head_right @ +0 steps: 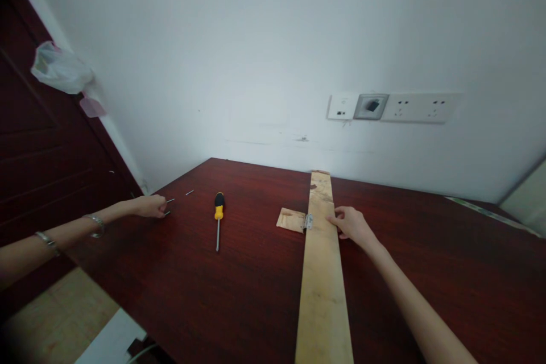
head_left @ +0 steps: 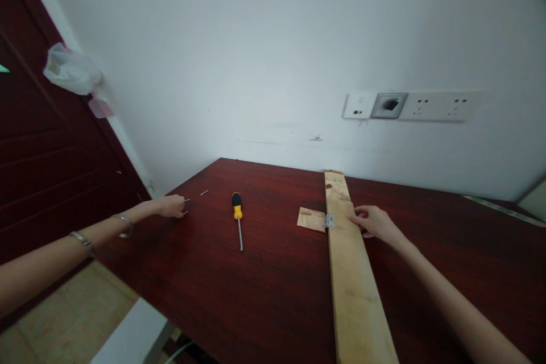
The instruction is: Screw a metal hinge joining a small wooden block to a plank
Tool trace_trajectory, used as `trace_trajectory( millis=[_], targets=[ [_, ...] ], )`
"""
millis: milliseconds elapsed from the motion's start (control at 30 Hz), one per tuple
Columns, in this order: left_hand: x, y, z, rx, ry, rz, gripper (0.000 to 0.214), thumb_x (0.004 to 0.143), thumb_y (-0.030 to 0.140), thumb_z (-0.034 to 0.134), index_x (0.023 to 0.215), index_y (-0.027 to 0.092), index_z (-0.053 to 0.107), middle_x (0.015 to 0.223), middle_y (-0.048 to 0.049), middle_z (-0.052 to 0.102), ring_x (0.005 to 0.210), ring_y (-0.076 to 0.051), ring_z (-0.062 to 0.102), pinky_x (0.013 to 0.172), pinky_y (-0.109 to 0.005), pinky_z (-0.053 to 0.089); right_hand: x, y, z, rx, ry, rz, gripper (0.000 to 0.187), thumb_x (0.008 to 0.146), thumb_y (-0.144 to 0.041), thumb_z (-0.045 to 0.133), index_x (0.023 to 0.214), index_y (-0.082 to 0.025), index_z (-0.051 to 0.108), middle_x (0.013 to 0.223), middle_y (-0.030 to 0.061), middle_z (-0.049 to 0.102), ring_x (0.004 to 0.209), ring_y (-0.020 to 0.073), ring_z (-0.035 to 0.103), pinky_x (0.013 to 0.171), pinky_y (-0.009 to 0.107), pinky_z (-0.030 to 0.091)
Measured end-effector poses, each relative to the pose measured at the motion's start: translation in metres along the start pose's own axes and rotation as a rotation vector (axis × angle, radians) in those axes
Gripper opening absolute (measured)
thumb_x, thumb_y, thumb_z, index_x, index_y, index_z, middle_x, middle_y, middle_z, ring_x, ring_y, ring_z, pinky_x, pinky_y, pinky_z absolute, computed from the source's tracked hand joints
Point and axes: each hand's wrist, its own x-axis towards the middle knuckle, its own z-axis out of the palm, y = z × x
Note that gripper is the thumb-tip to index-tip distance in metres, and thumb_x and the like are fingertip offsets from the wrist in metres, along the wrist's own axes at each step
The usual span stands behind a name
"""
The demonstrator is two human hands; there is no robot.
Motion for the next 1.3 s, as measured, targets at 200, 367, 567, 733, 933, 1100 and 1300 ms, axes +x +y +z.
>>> trace_trajectory(
  millis=[200, 367, 567, 733, 933, 1100, 1300],
  targets=[
    [0.003, 0.002, 0.002, 0.055, -0.042, 0.005, 0.015, 0.066, 0.018, 0.051, 0.074, 0.015, 0.063, 0.078, -0.0092, 0.064, 0.072, -0.023, 0.059, 0.058, -0.028, 0.042, 0.001, 0.004, 0.001, -0.017, 0.003, -0.028, 0.041, 0.065, -0.033, 0.073, 0.098, -0.009, 0.067, 0.077, 0.0075, 0.068, 0.057, 0.0152, 0.064, 0.036, 0.022, 0.055],
    [0.001, 0.008, 0.002, 0.08, -0.034, -0.009, 0.016, 0.066, 0.013, 0.049, 0.074, 0.014, 0.062, 0.082, -0.0118, 0.063, 0.075, -0.024, 0.06, 0.062, -0.029, 0.043, 0.001, 0.004, 0.001, 0.01, -0.015, -0.011, 0.042, 0.067, -0.033, 0.072, 0.101, -0.009, 0.065, 0.075, 0.0068, 0.067, 0.055, 0.0154, 0.064, 0.038, 0.023, 0.056],
    [0.003, 0.008, -0.002, 0.107, -0.016, -0.015, 0.013, 0.066, 0.018, 0.052, 0.074, 0.015, 0.062, 0.086, -0.0123, 0.064, 0.077, -0.025, 0.06, 0.059, -0.028, 0.041, -0.001, 0.004, 0.001, -0.011, -0.027, -0.03, 0.04, 0.07, -0.033, 0.067, 0.103, -0.01, 0.064, 0.079, 0.0064, 0.066, 0.061, 0.0163, 0.064, 0.04, 0.024, 0.057],
    [0.021, 0.018, -0.033, 0.018, 0.08, 0.042, 0.01, 0.063, 0.022, 0.053, 0.065, 0.015, 0.06, 0.066, -0.0067, 0.062, 0.06, -0.019, 0.056, 0.052, -0.026, 0.035, -0.007, -0.002, 0.0, -0.035, 0.007, -0.06, 0.037, 0.072, -0.034, 0.065, 0.099, -0.009, 0.066, 0.081, 0.0079, 0.066, 0.065, 0.0169, 0.064, 0.039, 0.021, 0.054],
    [0.049, 0.094, -0.09, -0.284, 0.316, 0.406, 0.016, 0.064, 0.029, 0.053, 0.064, 0.016, 0.063, 0.064, -0.002, 0.063, 0.059, -0.015, 0.055, 0.058, -0.024, 0.037, -0.013, -0.011, -0.005, -0.16, 0.117, -0.274, 0.03, 0.078, -0.03, 0.056, 0.098, -0.011, 0.068, 0.076, 0.0067, 0.066, 0.058, 0.0133, 0.061, 0.04, 0.018, 0.049],
    [0.061, 0.198, -0.111, -0.527, 0.461, 0.654, 0.018, 0.067, 0.025, 0.055, 0.072, 0.014, 0.067, 0.07, -0.0028, 0.066, 0.065, -0.014, 0.057, 0.062, -0.023, 0.039, -0.027, -0.027, -0.002, -0.068, 0.114, -0.437, 0.03, 0.079, -0.03, 0.054, 0.099, -0.012, 0.069, 0.085, 0.0087, 0.066, 0.067, 0.0158, 0.062, 0.043, 0.02, 0.05],
    [0.068, 0.305, -0.102, -0.779, 0.519, 0.886, 0.014, 0.07, 0.02, 0.056, 0.072, 0.011, 0.066, 0.069, -0.003, 0.065, 0.063, -0.012, 0.056, 0.062, -0.022, 0.042, -0.043, -0.048, 0.006, 0.173, 0.075, -0.559, 0.041, 0.079, -0.043, 0.054, 0.105, -0.015, 0.067, 0.085, 0.0079, 0.064, 0.065, 0.015, 0.058, 0.043, 0.024, 0.053]
  ],
)
